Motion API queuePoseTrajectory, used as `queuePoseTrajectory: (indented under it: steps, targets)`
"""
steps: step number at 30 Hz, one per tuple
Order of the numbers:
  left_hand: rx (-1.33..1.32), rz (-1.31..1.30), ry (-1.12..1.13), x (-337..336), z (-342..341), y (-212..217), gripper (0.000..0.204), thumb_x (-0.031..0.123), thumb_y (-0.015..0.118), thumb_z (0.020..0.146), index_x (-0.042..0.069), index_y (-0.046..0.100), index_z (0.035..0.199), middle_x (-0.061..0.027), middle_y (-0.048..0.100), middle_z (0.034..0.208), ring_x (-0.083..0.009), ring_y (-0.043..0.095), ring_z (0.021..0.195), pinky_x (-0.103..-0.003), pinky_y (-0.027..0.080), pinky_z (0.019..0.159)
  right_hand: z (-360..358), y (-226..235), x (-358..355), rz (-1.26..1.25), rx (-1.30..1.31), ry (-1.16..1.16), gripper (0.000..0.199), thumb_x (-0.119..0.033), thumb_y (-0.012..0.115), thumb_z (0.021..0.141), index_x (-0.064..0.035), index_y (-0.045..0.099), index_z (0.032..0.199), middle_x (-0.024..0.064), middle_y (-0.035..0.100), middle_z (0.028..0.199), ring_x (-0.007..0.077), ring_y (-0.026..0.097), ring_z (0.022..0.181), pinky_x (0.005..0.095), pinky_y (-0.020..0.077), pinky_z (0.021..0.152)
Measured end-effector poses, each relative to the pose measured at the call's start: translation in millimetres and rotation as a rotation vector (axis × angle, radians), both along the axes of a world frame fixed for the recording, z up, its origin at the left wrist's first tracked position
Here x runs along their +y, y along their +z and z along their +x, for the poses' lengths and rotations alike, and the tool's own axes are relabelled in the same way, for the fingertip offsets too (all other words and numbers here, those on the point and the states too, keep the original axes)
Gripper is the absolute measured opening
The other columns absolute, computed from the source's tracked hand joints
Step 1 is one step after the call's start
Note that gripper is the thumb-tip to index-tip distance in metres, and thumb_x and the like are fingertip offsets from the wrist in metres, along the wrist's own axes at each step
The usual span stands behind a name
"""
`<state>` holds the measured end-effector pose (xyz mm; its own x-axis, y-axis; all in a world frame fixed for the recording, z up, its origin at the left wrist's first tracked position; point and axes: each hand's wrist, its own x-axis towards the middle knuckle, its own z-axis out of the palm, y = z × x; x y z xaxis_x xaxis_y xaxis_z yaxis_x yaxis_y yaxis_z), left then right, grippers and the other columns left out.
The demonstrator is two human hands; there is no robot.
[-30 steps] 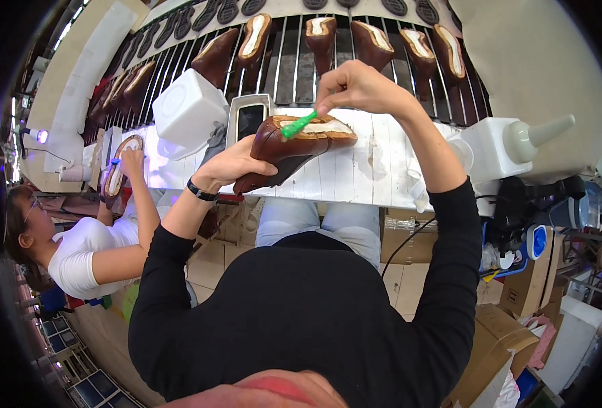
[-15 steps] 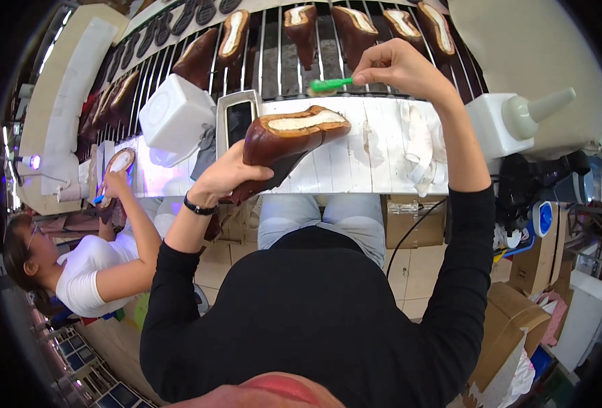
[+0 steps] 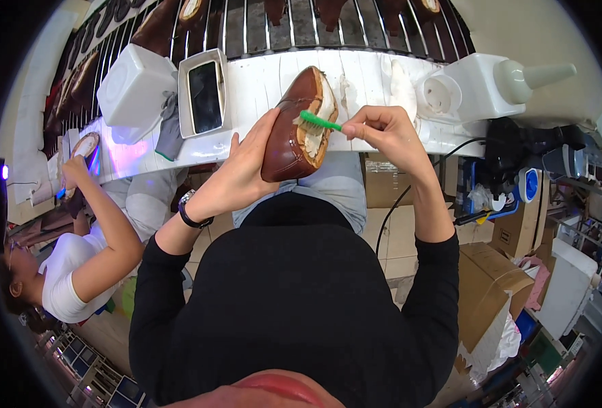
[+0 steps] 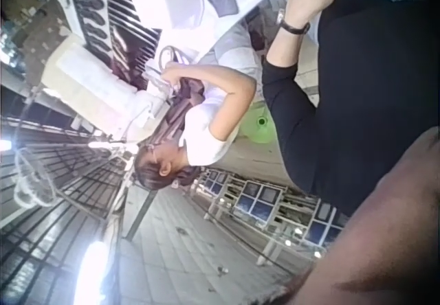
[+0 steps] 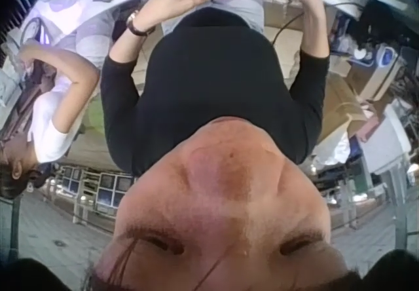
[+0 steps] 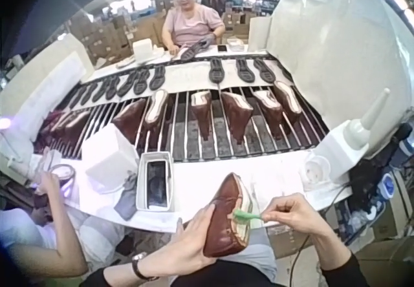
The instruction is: The recorder uses a brush to apply a white liquid adhesive to the edges and bottom of brown leather shoe uppers before placing them onto a conveyor belt.
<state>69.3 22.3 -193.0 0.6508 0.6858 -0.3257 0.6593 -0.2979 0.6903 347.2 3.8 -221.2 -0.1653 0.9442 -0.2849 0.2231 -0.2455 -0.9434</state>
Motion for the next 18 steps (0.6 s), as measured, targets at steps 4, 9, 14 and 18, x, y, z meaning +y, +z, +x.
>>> queuePoseTrajectory:
  steps: [4, 9, 14, 18]
  targets:
    - [0.02, 0.009, -0.016, -0.4, -1.6, 1.8, 0.1, 0.015, 0.069, 0.078, -0.002, 0.004, 0.151, -0.0289, 0.016, 0.154, -0.0425, 0.014, 0.146, -0.072, 0.01, 0.108, 1.6, 12.4, -6.4, 0.065, -0.016, 0.096, 0.012, -0.01, 0.075, 0.081, 0.0014, 0.071, 0.083, -0.0005, 0.063, 0.072, 0.0058, 0.052, 0.065, 0.0214, 0.0386, 0.058]
    - [-0.006, 0.053, -0.016, -7.0, -8.4, -6.1, 0.1, 0.015, 0.07, 0.078, -0.002, 0.003, 0.151, -0.0289, 0.017, 0.154, -0.0424, 0.014, 0.146, -0.072, 0.01, 0.109, 7.9, 29.9, 0.2, 0.196, -0.049, 0.4, 0.01, -0.008, 0.077, 0.077, 0.0014, 0.072, 0.076, 0.0042, 0.066, 0.072, 0.0091, 0.056, 0.064, 0.0245, 0.0427, 0.059]
    - [-0.07, 0.036, 0.02, -13.4, -6.9, -17.0, 0.102, 0.014, 0.071, 0.076, -0.002, 0.003, 0.151, -0.0289, 0.015, 0.154, -0.0419, 0.014, 0.146, -0.071, 0.008, 0.109, 28.8, -2.2, 3.1, 0.082, -0.001, -0.031, 0.013, -0.012, 0.072, 0.085, 0.0, 0.071, 0.08, 0.0, 0.064, 0.068, 0.0041, 0.048, 0.057, 0.02, 0.0354, 0.051]
    - [-0.048, 0.122, -0.008, -28.3, -2.6, -29.3, 0.104, 0.013, 0.072, 0.074, -0.004, 0.003, 0.15, -0.0295, 0.013, 0.154, -0.0436, 0.013, 0.145, -0.073, 0.008, 0.107, 12.5, -29.2, -1.0, -0.018, -0.12, -0.08, 0.017, -0.015, 0.07, 0.088, 0.0, 0.07, 0.081, -0.0032, 0.06, 0.067, 0.0012, 0.04, 0.054, 0.0188, 0.0296, 0.049]
